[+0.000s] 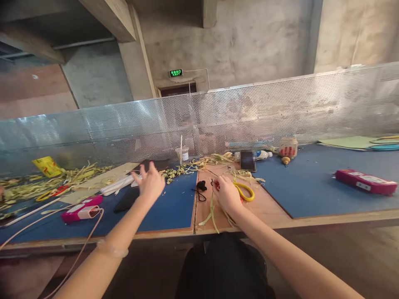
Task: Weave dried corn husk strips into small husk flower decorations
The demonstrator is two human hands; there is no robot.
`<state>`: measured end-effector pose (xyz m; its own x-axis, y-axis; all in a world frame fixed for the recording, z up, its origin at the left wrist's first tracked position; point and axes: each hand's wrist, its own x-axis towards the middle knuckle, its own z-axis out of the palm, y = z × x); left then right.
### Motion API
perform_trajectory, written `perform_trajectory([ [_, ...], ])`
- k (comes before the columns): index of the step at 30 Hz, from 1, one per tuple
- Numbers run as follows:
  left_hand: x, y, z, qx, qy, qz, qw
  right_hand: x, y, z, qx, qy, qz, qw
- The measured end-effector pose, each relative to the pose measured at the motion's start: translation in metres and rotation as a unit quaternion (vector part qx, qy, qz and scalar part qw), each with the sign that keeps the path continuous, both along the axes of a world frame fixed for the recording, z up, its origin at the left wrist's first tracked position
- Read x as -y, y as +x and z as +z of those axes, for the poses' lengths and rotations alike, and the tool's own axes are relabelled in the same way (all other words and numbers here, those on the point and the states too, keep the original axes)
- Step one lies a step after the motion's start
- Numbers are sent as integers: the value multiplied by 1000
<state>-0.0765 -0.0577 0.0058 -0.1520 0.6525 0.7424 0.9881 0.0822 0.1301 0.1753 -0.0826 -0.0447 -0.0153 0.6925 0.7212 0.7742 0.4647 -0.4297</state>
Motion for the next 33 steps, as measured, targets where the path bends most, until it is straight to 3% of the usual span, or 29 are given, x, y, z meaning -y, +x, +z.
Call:
perform_trajectory([
  [2,-5,-31,1,-41,-86,131,987,1,-2,1,6,-10,-4,1000],
  [4,-9,-50,-1,-52,-164,185,968,1,-2,1,11,-17,-6,1000],
  [7,-12,-60,-7,-58,-249,200,946,0,-2,0,15,-22,-8,1000],
  [13,-5,-47,-12,-89,-221,200,950,-3,0,-4,18,-22,-12,1000],
  [16,0,-29,-10,-117,-146,134,973,-3,1,-4,20,-24,-15,999],
  [20,9,19,-9,-155,-82,-26,984,-3,1,-4,24,-27,-16,999],
  [23,18,62,-12,-184,-38,-217,958,-3,1,-4,26,-27,-15,999],
  [27,27,107,-16,-203,14,-362,910,-2,2,-3,39,-24,-10,999],
  [30,26,123,-17,-215,35,-422,880,-2,4,-2,48,-21,-5,999],
  [33,20,125,-19,-200,53,-441,873,-2,4,-1,45,-19,-13,999],
])
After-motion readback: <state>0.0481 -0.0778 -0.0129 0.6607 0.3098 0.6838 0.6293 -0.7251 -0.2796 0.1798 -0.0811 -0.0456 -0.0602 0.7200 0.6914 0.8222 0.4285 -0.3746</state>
